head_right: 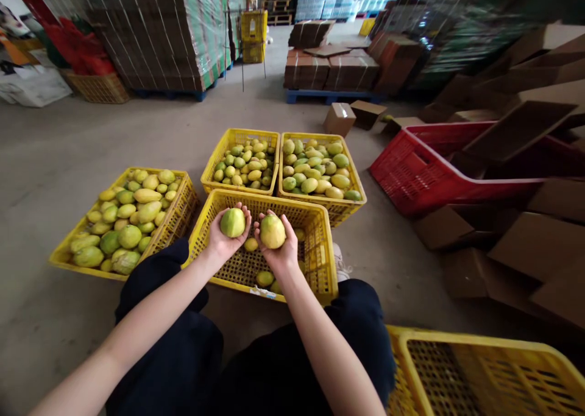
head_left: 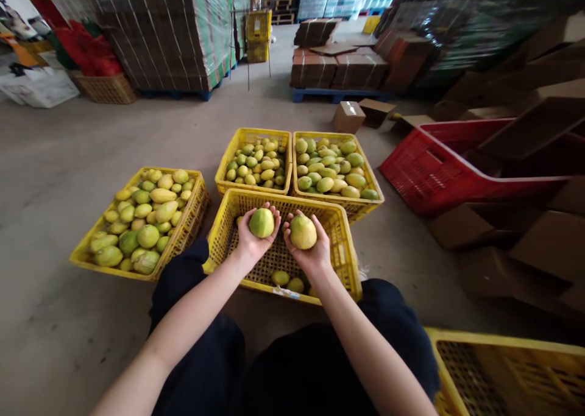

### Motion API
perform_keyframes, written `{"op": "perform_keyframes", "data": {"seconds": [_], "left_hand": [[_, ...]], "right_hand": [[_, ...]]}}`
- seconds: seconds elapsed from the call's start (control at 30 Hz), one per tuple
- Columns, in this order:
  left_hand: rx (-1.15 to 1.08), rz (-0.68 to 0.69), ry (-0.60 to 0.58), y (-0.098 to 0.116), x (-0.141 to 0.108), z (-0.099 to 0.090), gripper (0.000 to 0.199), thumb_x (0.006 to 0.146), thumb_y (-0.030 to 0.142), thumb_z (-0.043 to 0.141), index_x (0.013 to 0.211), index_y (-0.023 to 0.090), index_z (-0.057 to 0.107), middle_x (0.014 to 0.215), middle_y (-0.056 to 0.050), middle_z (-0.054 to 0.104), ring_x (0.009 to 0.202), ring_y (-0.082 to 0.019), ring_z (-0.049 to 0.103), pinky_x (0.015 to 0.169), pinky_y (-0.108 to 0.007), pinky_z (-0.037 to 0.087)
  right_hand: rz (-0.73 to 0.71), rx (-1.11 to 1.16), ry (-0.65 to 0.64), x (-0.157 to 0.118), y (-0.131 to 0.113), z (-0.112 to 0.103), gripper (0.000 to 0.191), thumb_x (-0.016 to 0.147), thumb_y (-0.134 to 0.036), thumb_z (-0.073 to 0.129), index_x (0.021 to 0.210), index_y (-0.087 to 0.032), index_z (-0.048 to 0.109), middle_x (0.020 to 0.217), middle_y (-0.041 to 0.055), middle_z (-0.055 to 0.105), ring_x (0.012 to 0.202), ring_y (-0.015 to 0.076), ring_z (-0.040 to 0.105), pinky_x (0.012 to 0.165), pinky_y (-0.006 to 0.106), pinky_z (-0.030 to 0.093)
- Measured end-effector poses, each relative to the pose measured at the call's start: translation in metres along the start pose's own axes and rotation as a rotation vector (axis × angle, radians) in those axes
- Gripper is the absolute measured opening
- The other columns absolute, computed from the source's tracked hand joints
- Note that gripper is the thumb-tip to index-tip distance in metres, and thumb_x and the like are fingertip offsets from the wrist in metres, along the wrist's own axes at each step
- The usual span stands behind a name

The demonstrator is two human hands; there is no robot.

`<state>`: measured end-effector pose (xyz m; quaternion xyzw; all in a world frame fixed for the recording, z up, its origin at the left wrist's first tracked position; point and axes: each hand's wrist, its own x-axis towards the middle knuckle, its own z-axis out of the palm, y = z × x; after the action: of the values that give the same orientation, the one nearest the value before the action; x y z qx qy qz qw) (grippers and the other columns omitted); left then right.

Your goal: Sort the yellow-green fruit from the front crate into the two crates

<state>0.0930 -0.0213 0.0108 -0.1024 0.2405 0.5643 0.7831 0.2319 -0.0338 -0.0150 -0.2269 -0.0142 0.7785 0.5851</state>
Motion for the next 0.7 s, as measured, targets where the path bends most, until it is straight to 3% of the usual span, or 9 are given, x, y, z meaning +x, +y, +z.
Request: {"op": "perform_keyframes", "data": {"seconds": [0.27,0.47,0.6,0.7], "left_hand": [[-0.035,-0.053,0.003,0.002,0.0003,-0.0024,0.038,0.091,0.03,0.044,0.113,0.009,0.065,0.089,-0.012,0.07,0.08,-0.019,0.07,0.064,-0.025,0.06],[0.007,-0.08,-0.013,0.0051,-0.0033,0.0015,0.042,0.092,0.047,0.051,0.109,0.011,0.065,0.085,-0.009,0.068,0.072,-0.014,0.068,0.059,-0.019,0.057],[0.098,-0.052,-0.042,0.0034,-0.0035,0.0025,0.039,0.092,0.045,0.052,0.102,0.009,0.064,0.084,-0.008,0.069,0.067,-0.015,0.066,0.063,-0.025,0.059],[0.114,-0.002,-0.054,0.0022,-0.0023,0.0026,0.034,0.091,0.04,0.051,0.098,0.01,0.065,0.079,-0.008,0.067,0.065,-0.014,0.064,0.06,-0.022,0.057]], "right_hand": [[0.002,0.007,0.027,0.002,-0.0006,0.0038,0.019,0.085,-0.029,0.059,0.1,-0.019,0.066,0.088,0.0054,0.076,0.076,0.0197,0.072,0.062,0.031,0.062],[-0.047,-0.041,0.041,0.0006,-0.0017,0.0065,0.023,0.083,-0.026,0.062,0.104,-0.016,0.065,0.094,0.009,0.075,0.078,0.0208,0.071,0.059,0.029,0.06],[-0.08,-0.083,0.106,0.0021,-0.0032,0.0059,0.013,0.081,-0.022,0.065,0.093,-0.018,0.064,0.08,0.0049,0.073,0.069,0.0182,0.07,0.051,0.023,0.057],[-0.054,-0.105,0.103,0.0001,-0.0052,0.0084,0.014,0.082,-0.028,0.062,0.09,-0.017,0.064,0.072,0.0054,0.071,0.059,0.0168,0.066,0.044,0.022,0.052]]}}
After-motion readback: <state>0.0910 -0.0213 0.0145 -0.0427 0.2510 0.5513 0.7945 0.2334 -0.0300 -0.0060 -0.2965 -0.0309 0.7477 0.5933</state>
